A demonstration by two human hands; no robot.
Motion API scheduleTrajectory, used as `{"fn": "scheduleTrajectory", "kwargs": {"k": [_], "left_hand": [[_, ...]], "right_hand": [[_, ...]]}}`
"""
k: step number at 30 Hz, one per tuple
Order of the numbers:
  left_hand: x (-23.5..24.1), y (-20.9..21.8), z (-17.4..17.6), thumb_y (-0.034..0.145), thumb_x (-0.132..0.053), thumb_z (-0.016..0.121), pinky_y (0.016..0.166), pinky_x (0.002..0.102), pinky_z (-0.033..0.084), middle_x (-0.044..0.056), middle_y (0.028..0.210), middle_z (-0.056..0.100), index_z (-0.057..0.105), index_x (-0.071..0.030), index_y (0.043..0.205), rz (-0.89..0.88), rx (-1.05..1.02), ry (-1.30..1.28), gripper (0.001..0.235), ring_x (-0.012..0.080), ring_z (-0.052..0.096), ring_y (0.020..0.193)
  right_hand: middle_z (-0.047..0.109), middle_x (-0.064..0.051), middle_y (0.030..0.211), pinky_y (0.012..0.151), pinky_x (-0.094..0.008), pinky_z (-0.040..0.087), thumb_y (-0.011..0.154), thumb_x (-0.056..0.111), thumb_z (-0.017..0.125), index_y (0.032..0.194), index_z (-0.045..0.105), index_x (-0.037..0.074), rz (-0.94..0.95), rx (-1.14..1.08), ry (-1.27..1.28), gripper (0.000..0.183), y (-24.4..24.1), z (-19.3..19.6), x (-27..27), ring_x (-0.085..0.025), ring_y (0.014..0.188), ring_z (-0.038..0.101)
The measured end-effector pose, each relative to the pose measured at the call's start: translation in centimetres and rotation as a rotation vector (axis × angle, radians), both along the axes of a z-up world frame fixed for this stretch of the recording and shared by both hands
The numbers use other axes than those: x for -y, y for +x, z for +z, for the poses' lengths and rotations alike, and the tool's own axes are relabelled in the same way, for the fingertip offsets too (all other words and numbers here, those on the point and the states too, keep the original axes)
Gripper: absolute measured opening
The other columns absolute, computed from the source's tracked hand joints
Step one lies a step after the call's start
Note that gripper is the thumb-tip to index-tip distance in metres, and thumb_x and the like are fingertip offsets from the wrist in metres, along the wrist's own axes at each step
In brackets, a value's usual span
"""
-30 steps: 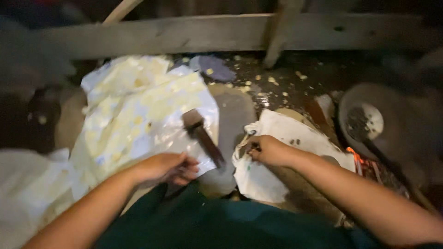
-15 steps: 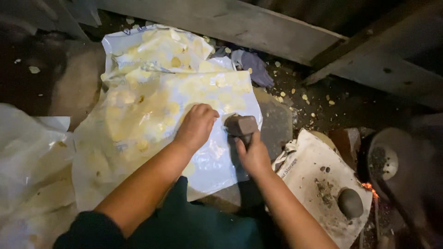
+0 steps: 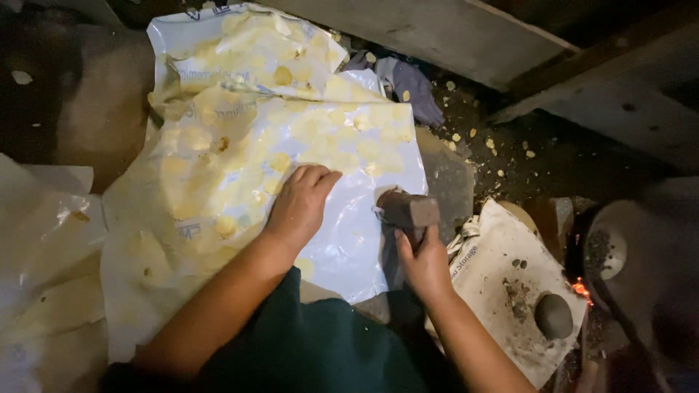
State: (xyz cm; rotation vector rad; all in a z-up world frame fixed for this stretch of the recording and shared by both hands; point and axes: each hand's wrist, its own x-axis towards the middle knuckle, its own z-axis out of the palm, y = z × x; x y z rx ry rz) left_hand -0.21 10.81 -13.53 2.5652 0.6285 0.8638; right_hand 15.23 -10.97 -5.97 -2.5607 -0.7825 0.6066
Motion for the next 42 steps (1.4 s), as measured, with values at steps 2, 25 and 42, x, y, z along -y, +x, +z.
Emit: {"fn": "scheduleTrajectory", "kwargs": {"k": [2,25,42], "left_hand": [[0.2,0.8,0.5,0.093,-0.009,0.069,0.09,0.039,0.053,0.007,0.102,0.065,0.07,-0.014,0.121,-0.015,0.004,-0.011,0.029,0.0294,0.064,0.106],[1.2,3.7,0.3,0.073,-0.032,0.087,0.088,0.045,0.046,0.007,0.098,0.061,0.067,-0.014,0.104,-0.027,-0.026,-0.003,0.041,0.0301,0.06,0.102],[-7.1,-1.7,4.3,0.093,-0.03,0.054,0.05,0.023,0.034,-0.002,0.066,0.056,0.065,-0.02,0.085,0.287,0.563,-1.597,0.017,0.0146,0.059,0.059]], "right_hand": [[0.069,-0.039,0.096,0.081,-0.07,0.049,0.094,0.043,0.069,0.112,0.052,0.001,0.001,0.0,-0.012,0.048,0.9,1.4,-1.1,-0.059,0.097,0.066],[0.067,-0.037,0.092,0.077,-0.07,0.048,0.097,0.036,0.071,0.109,0.055,0.003,-0.104,0.174,0.258,0.039,-2.4,-2.1,0.5,-0.06,0.096,0.064],[0.067,-0.042,0.093,0.084,-0.071,0.049,0.095,0.04,0.066,0.11,0.047,-0.001,-0.109,0.062,0.086,0.047,-2.6,2.0,0.3,-0.063,0.097,0.065]]}}
